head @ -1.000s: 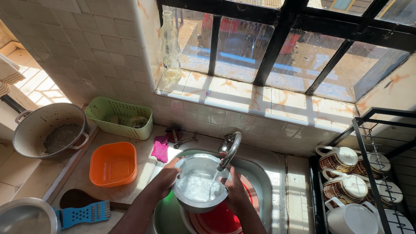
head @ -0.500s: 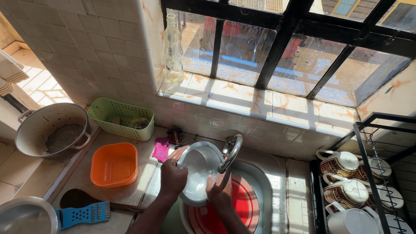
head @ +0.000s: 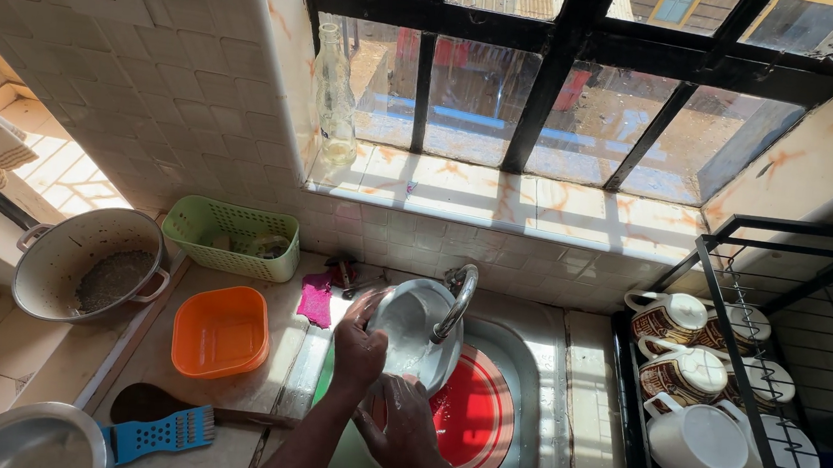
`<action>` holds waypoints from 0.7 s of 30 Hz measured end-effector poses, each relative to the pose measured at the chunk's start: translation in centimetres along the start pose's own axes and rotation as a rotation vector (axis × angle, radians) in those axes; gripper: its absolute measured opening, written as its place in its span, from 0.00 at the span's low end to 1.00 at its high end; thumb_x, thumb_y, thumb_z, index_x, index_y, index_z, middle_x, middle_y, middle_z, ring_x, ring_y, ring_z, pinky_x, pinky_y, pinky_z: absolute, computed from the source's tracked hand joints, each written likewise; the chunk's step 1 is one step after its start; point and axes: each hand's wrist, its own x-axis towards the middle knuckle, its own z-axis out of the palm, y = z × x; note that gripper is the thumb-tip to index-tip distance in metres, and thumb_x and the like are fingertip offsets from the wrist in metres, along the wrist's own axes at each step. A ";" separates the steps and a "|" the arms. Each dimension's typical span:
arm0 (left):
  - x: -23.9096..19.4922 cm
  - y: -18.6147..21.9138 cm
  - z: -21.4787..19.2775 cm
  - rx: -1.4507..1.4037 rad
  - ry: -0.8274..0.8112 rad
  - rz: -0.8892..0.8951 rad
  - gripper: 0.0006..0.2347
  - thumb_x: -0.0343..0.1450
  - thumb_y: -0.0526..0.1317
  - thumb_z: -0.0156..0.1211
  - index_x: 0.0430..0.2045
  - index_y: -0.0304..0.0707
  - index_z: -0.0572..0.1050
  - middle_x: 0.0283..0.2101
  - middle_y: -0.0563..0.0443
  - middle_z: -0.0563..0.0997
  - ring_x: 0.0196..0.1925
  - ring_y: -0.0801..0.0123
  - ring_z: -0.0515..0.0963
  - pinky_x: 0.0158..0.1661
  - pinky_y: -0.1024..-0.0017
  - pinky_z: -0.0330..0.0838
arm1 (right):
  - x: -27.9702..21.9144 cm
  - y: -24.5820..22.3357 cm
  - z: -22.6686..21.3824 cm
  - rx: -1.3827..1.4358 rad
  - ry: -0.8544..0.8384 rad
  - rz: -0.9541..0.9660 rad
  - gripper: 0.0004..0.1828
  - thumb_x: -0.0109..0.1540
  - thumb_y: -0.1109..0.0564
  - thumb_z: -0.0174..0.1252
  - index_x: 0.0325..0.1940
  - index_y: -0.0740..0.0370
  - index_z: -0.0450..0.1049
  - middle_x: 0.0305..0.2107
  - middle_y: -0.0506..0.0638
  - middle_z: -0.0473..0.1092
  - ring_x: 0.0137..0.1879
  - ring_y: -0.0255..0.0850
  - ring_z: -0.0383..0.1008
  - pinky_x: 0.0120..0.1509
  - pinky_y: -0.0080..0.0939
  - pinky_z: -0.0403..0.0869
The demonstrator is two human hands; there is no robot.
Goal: Washing and rinsing a metal pot in a kitchen sink
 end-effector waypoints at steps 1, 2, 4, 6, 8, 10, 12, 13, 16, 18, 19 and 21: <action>0.4 -0.4 0.2 0.005 0.000 0.002 0.31 0.55 0.28 0.44 0.55 0.42 0.80 0.47 0.50 0.87 0.12 0.81 0.55 0.13 0.78 0.50 | 0.0 1.5 -0.1 0.004 0.003 0.000 0.15 0.64 0.45 0.58 0.44 0.58 0.72 0.37 0.52 0.76 0.40 0.50 0.73 0.48 0.53 0.68; 0.8 -0.8 0.3 0.050 -0.013 0.172 0.31 0.53 0.27 0.43 0.51 0.39 0.81 0.50 0.49 0.85 0.35 0.71 0.67 0.38 0.73 0.60 | 0.0 2.9 -0.1 -0.076 -0.058 -0.034 0.14 0.61 0.48 0.61 0.44 0.59 0.74 0.32 0.53 0.77 0.35 0.53 0.73 0.47 0.55 0.69; 1.4 -1.2 0.5 0.101 -0.025 0.340 0.31 0.50 0.26 0.43 0.48 0.37 0.82 0.53 0.48 0.84 0.59 0.61 0.80 0.63 0.68 0.70 | -0.3 7.9 0.1 -0.151 -0.120 -0.068 0.12 0.59 0.51 0.63 0.43 0.59 0.75 0.27 0.53 0.77 0.29 0.56 0.73 0.46 0.58 0.71; 1.6 -1.2 0.3 0.152 -0.065 0.466 0.31 0.47 0.28 0.42 0.43 0.37 0.82 0.47 0.49 0.85 0.53 0.59 0.81 0.58 0.66 0.72 | -1.3 14.7 0.8 -0.523 -0.222 -0.126 0.36 0.46 0.57 0.75 0.57 0.51 0.72 0.53 0.60 0.71 0.69 0.73 0.58 0.53 0.72 0.78; 2.3 -2.9 0.4 0.134 -0.053 0.470 0.32 0.47 0.25 0.43 0.44 0.40 0.83 0.47 0.50 0.85 0.55 0.58 0.80 0.61 0.63 0.70 | 1.1 10.9 -2.0 -0.569 -0.178 -0.155 0.17 0.57 0.53 0.61 0.50 0.54 0.72 0.43 0.55 0.73 0.59 0.61 0.68 0.62 0.57 0.70; 2.4 -3.3 0.8 0.108 -0.043 0.483 0.33 0.46 0.22 0.44 0.45 0.42 0.84 0.47 0.51 0.85 0.58 0.57 0.80 0.64 0.59 0.68 | 2.2 11.2 -2.4 -0.625 -0.127 -0.185 0.12 0.69 0.49 0.47 0.43 0.57 0.72 0.32 0.49 0.74 0.50 0.48 0.78 0.71 0.41 0.62; 2.1 -2.3 1.2 0.083 0.030 0.466 0.31 0.49 0.21 0.42 0.43 0.37 0.84 0.43 0.48 0.85 0.54 0.55 0.81 0.63 0.60 0.70 | 2.1 15.7 0.0 -0.947 0.231 -0.601 0.09 0.64 0.57 0.49 0.31 0.56 0.72 0.35 0.62 0.70 0.54 0.63 0.75 0.64 0.59 0.70; 1.7 -2.2 1.4 0.078 0.035 0.469 0.31 0.49 0.21 0.42 0.43 0.37 0.84 0.43 0.48 0.85 0.54 0.55 0.81 0.63 0.60 0.70 | 1.3 14.1 0.3 -0.950 0.231 -0.609 0.09 0.64 0.57 0.49 0.31 0.56 0.72 0.35 0.62 0.70 0.54 0.63 0.75 0.64 0.59 0.70; 1.0 -2.4 1.8 0.116 0.100 0.357 0.31 0.49 0.27 0.41 0.45 0.36 0.82 0.51 0.45 0.84 0.59 0.57 0.79 0.63 0.66 0.69 | -0.2 10.5 3.1 -0.554 -0.229 0.024 0.09 0.54 0.61 0.56 0.35 0.47 0.75 0.31 0.48 0.73 0.43 0.56 0.68 0.39 0.56 0.71; -0.1 -3.5 2.0 0.027 0.163 0.258 0.30 0.52 0.26 0.42 0.48 0.36 0.81 0.56 0.44 0.81 0.63 0.58 0.78 0.64 0.68 0.70 | -0.8 9.7 6.6 -0.080 -0.049 0.337 0.14 0.60 0.51 0.50 0.21 0.55 0.65 0.13 0.49 0.67 0.20 0.39 0.60 0.26 0.50 0.55; 0.0 -3.3 2.0 0.024 0.177 0.255 0.30 0.52 0.26 0.42 0.48 0.36 0.81 0.56 0.44 0.81 0.63 0.58 0.78 0.64 0.68 0.70 | -0.5 10.2 6.5 -0.081 -0.062 0.329 0.14 0.60 0.51 0.50 0.21 0.55 0.65 0.13 0.49 0.67 0.20 0.39 0.60 0.26 0.50 0.55; -0.2 -3.0 1.1 0.017 0.180 0.278 0.29 0.51 0.30 0.43 0.47 0.32 0.82 0.52 0.43 0.84 0.60 0.56 0.80 0.63 0.65 0.70 | -0.5 10.4 7.3 -0.220 -0.069 0.204 0.04 0.54 0.57 0.51 0.26 0.57 0.65 0.18 0.54 0.70 0.23 0.54 0.66 0.27 0.56 0.58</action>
